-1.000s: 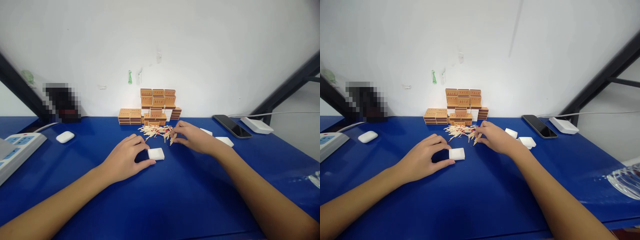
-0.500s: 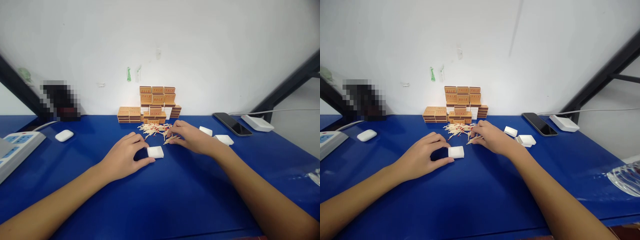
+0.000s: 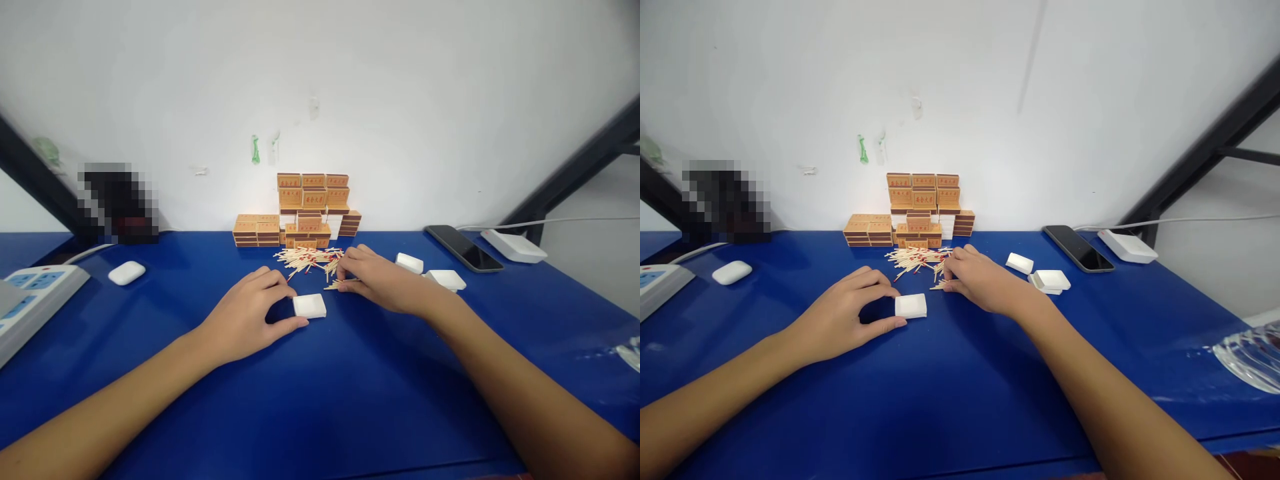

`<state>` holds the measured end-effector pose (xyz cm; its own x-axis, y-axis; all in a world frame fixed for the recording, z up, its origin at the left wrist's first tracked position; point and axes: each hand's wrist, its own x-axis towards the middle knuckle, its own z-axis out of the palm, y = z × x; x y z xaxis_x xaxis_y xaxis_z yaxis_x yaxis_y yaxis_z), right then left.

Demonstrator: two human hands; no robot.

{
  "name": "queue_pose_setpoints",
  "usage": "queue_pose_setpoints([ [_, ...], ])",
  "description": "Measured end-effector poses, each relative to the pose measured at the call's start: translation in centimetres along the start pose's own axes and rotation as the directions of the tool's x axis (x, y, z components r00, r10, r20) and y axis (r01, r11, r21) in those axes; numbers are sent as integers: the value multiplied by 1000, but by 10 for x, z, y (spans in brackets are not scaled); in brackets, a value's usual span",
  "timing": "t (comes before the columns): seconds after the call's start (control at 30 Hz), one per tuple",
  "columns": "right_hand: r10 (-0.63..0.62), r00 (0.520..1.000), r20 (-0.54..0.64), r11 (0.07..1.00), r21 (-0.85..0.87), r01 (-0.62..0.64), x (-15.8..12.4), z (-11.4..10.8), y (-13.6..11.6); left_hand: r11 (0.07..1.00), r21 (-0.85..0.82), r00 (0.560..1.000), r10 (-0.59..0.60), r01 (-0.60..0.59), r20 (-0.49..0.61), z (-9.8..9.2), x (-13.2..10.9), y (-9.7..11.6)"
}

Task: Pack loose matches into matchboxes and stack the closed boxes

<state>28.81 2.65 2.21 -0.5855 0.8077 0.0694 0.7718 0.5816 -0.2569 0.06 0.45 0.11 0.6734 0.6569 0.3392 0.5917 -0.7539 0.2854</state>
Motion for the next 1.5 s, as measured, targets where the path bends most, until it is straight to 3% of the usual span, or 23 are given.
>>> queue_pose_setpoints([
  [0.27,2,999,47,1000,7,-3,0,0,-5,1000,-10,1000,-8,8,2,1,1,0],
  [1.0,-10,1000,-27,997,-75,8,-3,6,-10,999,-35,1000,9,-8,15,2,-1,5],
  [1.3,-54,994,-97,979,193,72,-2,0,-47,1000,-21,1000,-4,4,-3,3,-1,5],
  [1.5,-124,989,-86,985,107,133,1,15,-64,1000,-11,1000,-19,20,15,4,0,6],
])
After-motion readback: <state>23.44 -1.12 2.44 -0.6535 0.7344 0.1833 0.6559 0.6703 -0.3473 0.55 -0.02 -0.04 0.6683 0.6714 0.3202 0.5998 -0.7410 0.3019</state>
